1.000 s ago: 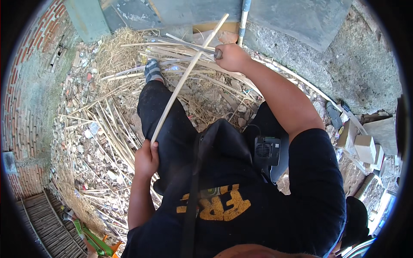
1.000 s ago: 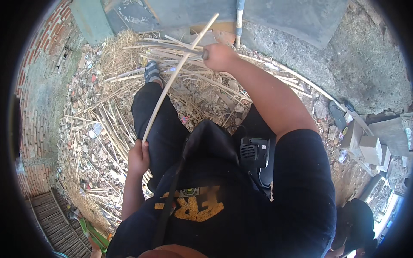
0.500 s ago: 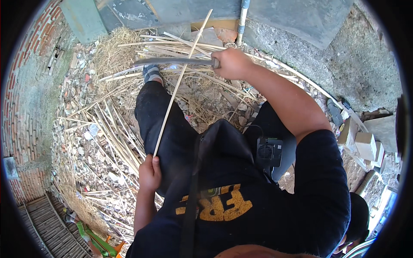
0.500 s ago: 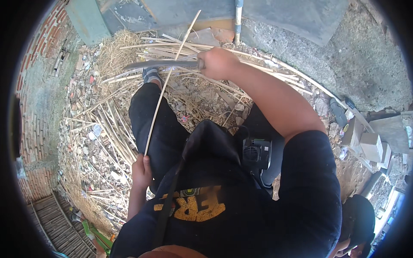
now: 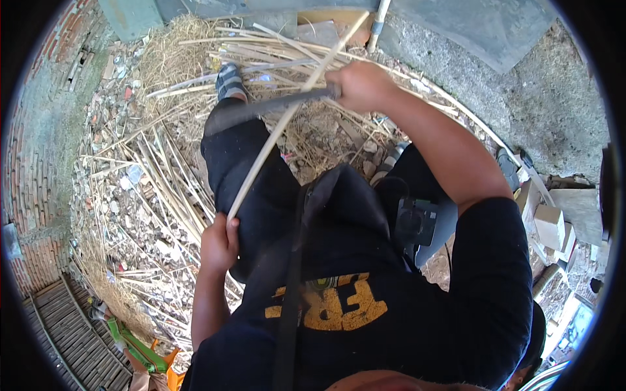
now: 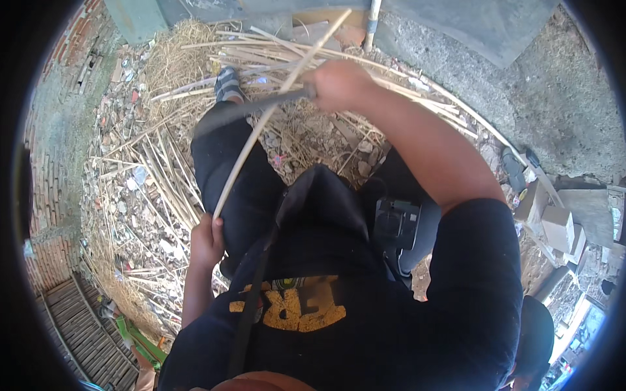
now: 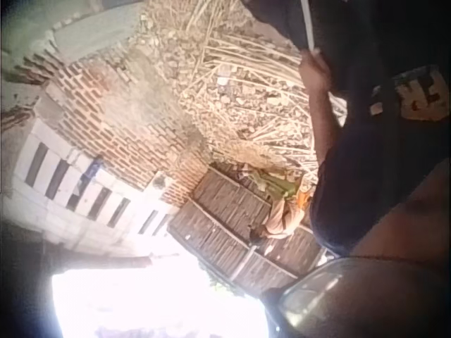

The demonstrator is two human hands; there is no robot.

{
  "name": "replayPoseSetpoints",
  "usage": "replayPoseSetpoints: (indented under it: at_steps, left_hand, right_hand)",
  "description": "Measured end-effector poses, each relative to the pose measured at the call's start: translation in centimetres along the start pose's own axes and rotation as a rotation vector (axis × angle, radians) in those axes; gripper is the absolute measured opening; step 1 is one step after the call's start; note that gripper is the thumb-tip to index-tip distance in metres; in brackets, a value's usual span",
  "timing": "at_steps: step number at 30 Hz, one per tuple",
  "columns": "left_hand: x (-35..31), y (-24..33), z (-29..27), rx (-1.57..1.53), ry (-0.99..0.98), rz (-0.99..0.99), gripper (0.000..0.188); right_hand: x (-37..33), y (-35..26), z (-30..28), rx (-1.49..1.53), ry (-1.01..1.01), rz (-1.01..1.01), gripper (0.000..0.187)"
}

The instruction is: The person uses a blade to shave thin strips of bamboo by hand while sitting on the ground, smoothing the surface and edges of the strips by pulling the blade along their length.

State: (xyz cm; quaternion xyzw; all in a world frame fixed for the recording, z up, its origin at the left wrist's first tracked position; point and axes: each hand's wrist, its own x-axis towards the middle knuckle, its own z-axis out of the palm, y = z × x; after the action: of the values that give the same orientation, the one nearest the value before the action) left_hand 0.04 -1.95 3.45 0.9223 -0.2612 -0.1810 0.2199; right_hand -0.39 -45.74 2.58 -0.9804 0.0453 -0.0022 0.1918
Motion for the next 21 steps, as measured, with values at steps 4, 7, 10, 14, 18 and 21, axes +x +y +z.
replayPoseSetpoints:
  at_steps: [4, 7, 10, 14, 18, 21]
  left_hand:
    - [0.4, 0.2, 0.3, -0.057, 0.034, 0.046, 0.036]
    - [0.1, -0.2, 0.0, -0.082, 0.002, 0.049, 0.036]
    - [0.0, -0.2, -0.2, -0.095, -0.015, 0.021, 0.036]
    - [0.4, -0.9, 1.2, -0.134, 0.049, 0.078, 0.036]
    - [0.9, -0.4, 0.3, -0.137, 0.008, 0.057, 0.038]
    - [0.1, -0.4, 0.3, -0.007, 0.026, 0.069, 0.038]
  right_hand:
    - [1.0, 2.4, -0.7, 0.050, 0.025, 0.189, 0.020]
    - [0.4, 1.9, -0.8, 0.034, 0.047, 0.121, 0.020]
    - [-0.7, -1.7, -1.2, -0.067, -0.030, 0.022, 0.019]
    - [0.7, 2.6, 1.1, 0.141, 0.228, -0.012, 0.016]
    - [0.9, 1.5, -0.3, 0.104, 0.162, 0.094, 0.017]
    - [0.0, -1.0, -1.1, -0.022, 0.037, 0.008, 0.017]
